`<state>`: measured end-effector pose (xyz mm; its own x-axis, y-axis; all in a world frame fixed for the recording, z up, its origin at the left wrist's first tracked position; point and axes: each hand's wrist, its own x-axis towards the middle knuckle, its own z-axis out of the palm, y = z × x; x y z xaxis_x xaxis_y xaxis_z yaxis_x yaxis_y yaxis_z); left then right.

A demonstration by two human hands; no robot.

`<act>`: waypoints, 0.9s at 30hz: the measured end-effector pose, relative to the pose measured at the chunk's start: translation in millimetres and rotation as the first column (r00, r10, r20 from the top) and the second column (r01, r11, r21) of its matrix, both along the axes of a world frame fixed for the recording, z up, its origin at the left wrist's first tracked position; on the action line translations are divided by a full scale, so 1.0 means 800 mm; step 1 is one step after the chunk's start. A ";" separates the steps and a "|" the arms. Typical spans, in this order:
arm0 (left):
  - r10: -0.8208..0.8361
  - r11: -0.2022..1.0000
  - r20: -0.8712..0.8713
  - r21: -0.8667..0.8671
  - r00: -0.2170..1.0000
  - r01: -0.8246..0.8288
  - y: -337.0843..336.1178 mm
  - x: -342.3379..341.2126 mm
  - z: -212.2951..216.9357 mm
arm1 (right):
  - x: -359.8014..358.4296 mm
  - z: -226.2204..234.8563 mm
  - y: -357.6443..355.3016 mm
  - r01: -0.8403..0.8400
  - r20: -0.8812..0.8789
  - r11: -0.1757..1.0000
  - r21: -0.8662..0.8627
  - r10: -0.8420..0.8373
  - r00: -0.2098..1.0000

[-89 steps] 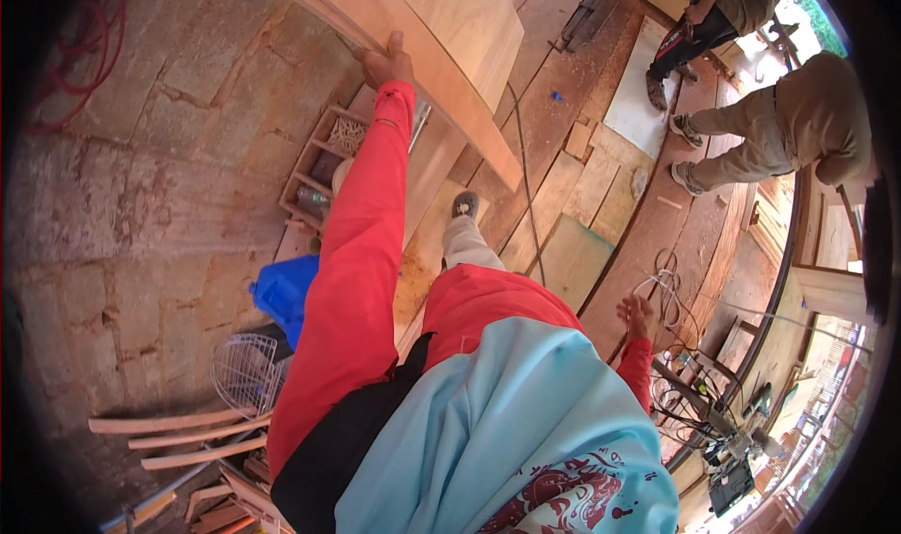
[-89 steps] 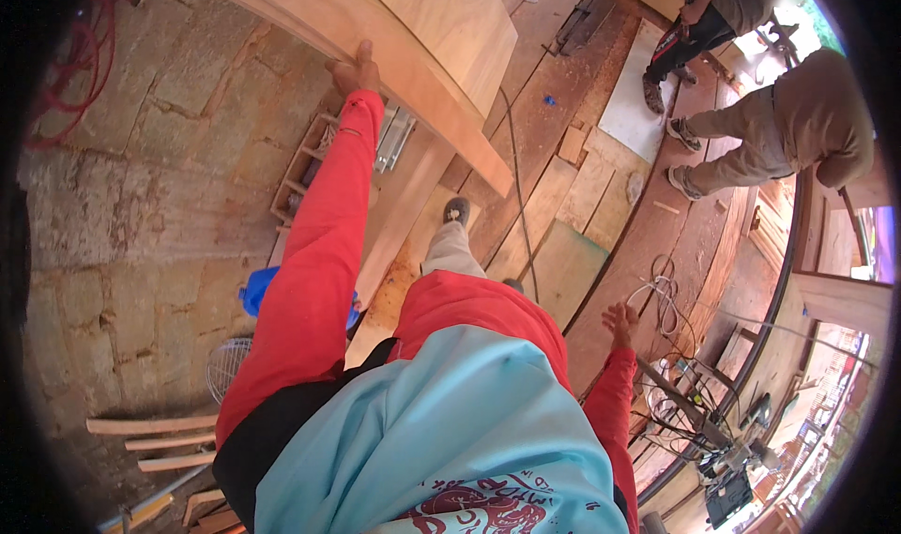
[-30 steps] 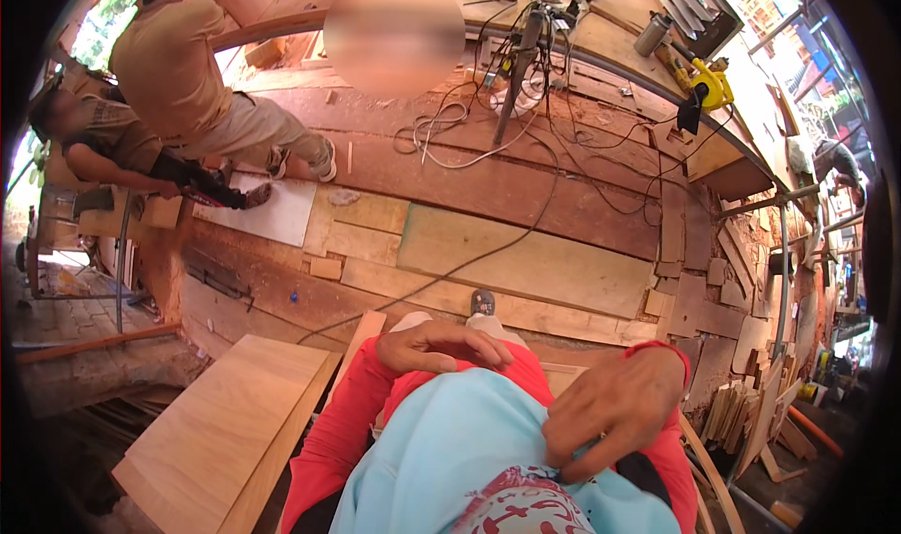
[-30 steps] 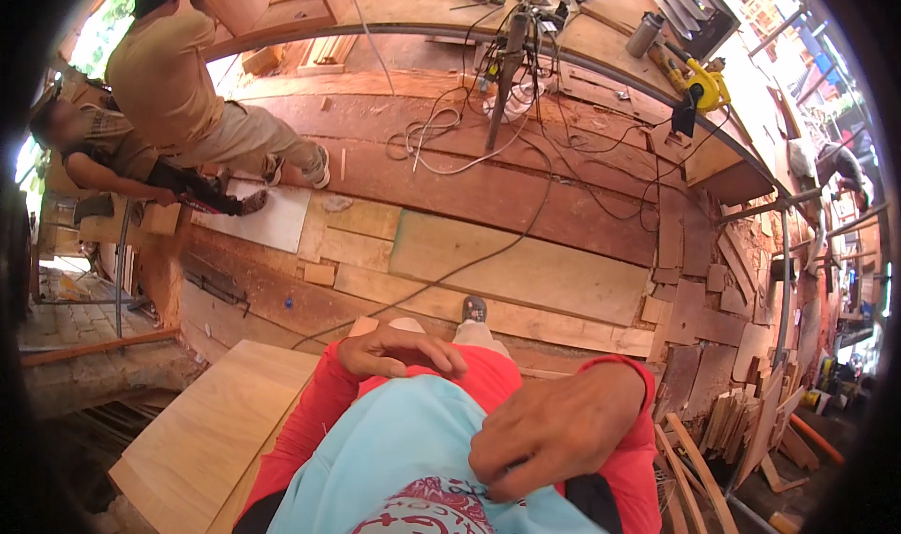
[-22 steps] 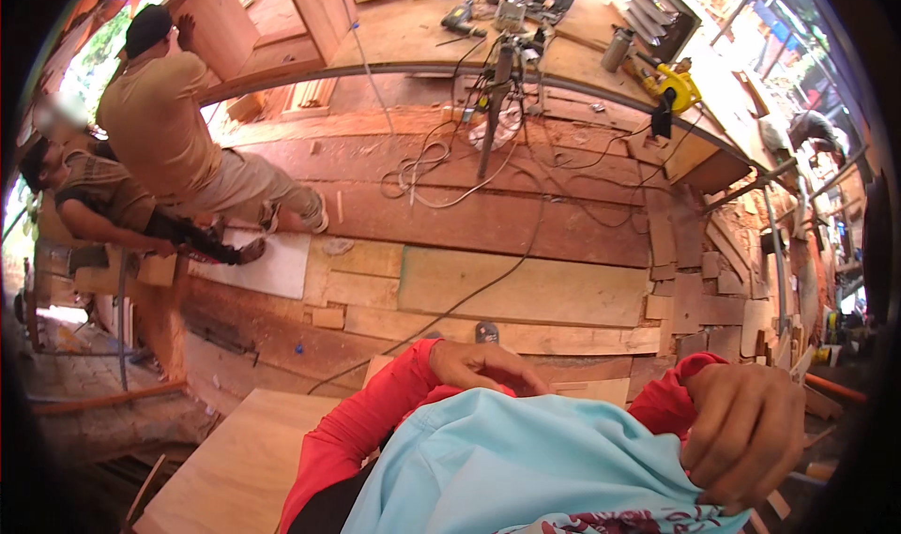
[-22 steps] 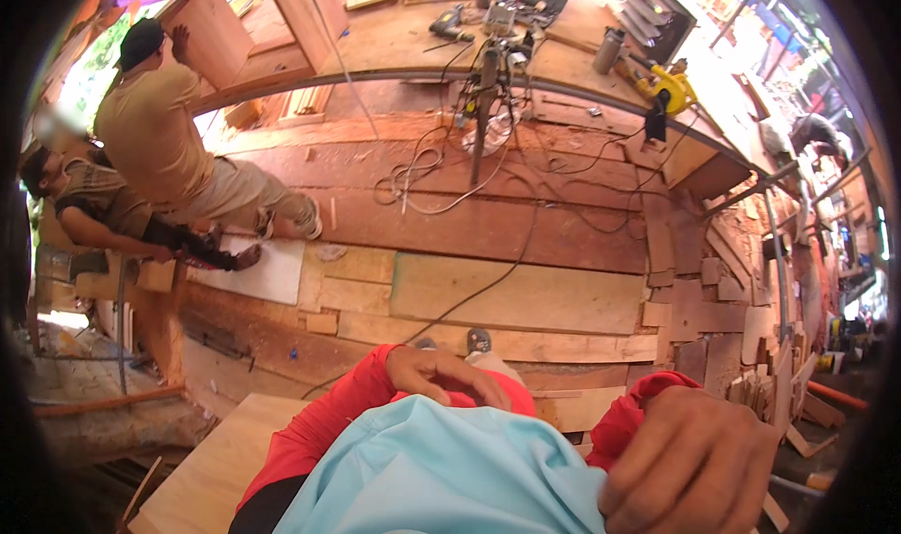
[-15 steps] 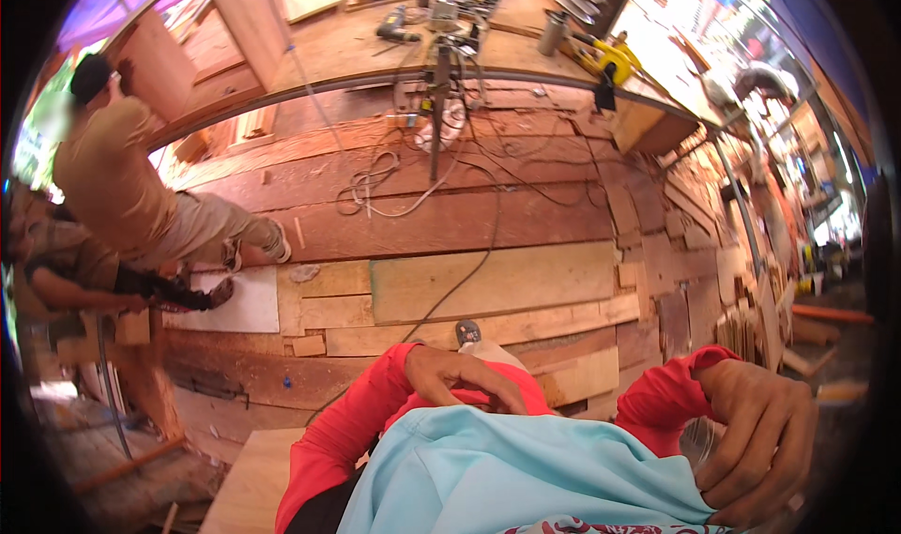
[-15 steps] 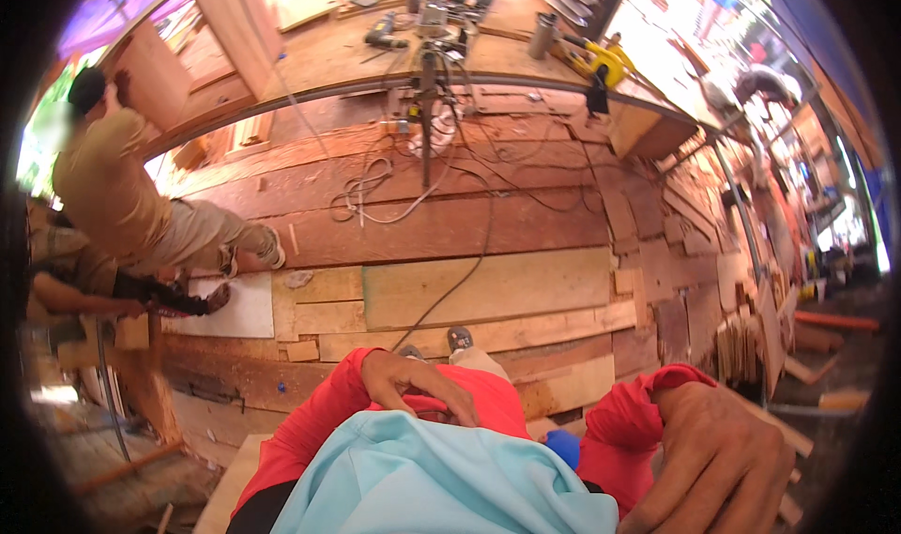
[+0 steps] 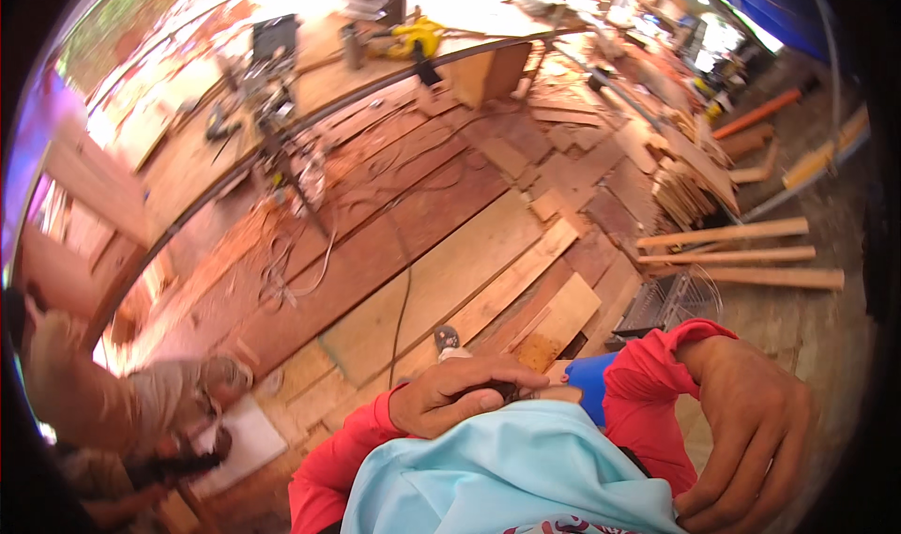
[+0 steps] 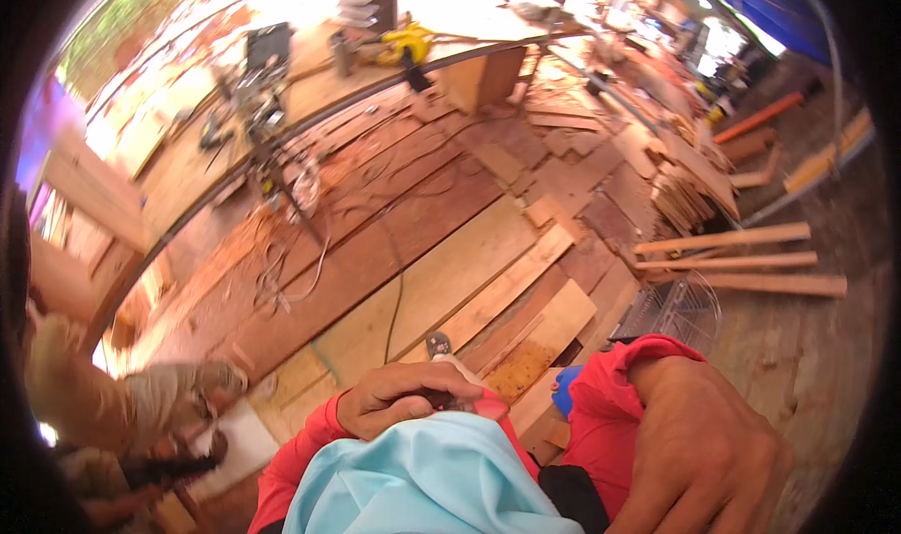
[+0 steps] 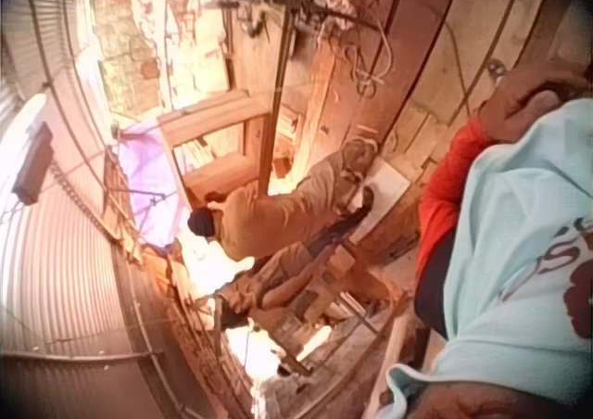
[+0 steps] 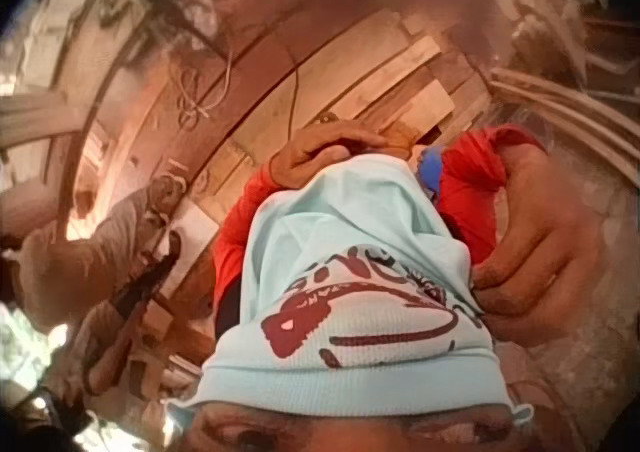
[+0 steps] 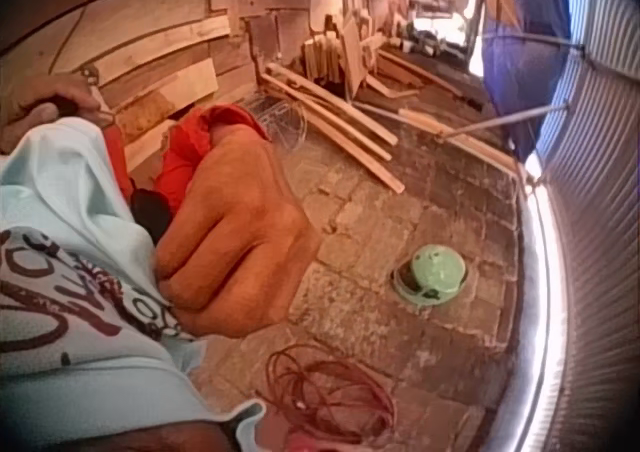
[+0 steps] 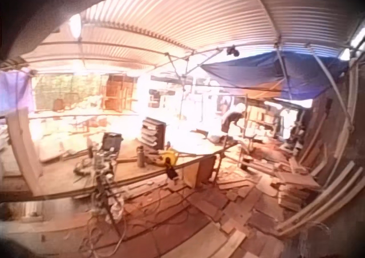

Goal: The person handles and sands wooden boards using a sanding block, aligns and stacks wooden panels on a workbench, and handles a pair of eyeglasses.

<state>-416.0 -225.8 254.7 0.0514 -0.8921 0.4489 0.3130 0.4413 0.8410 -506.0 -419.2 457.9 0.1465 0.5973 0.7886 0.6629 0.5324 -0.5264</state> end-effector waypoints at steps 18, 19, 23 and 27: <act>-0.043 0.785 -0.199 0.599 0.979 0.156 -0.310 0.112 -0.041 | -0.006 -0.134 -0.275 0.927 0.317 -0.125 -0.353 -0.948 -0.007; -0.024 0.756 -0.225 0.634 0.974 0.165 -0.325 0.113 -0.056 | 0.004 -0.168 -0.300 0.919 0.269 -0.099 -0.381 -0.963 0.007; -0.150 0.597 -0.305 0.731 0.941 0.332 -0.372 0.111 -0.116 | 0.007 -0.285 -0.337 0.815 0.207 -0.060 -0.576 -0.975 0.075; -0.157 0.526 -0.480 0.699 0.863 0.485 -0.414 0.133 -0.150 | 0.029 -0.331 -0.381 0.725 0.041 -0.076 -0.685 -0.997 -0.066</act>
<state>-309.5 -557.2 135.0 -0.3238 -0.8525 -0.4103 0.6041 -0.5200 0.6039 -483.1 -723.7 192.8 0.9641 -0.2035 0.1705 -0.0189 -0.6931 -0.7206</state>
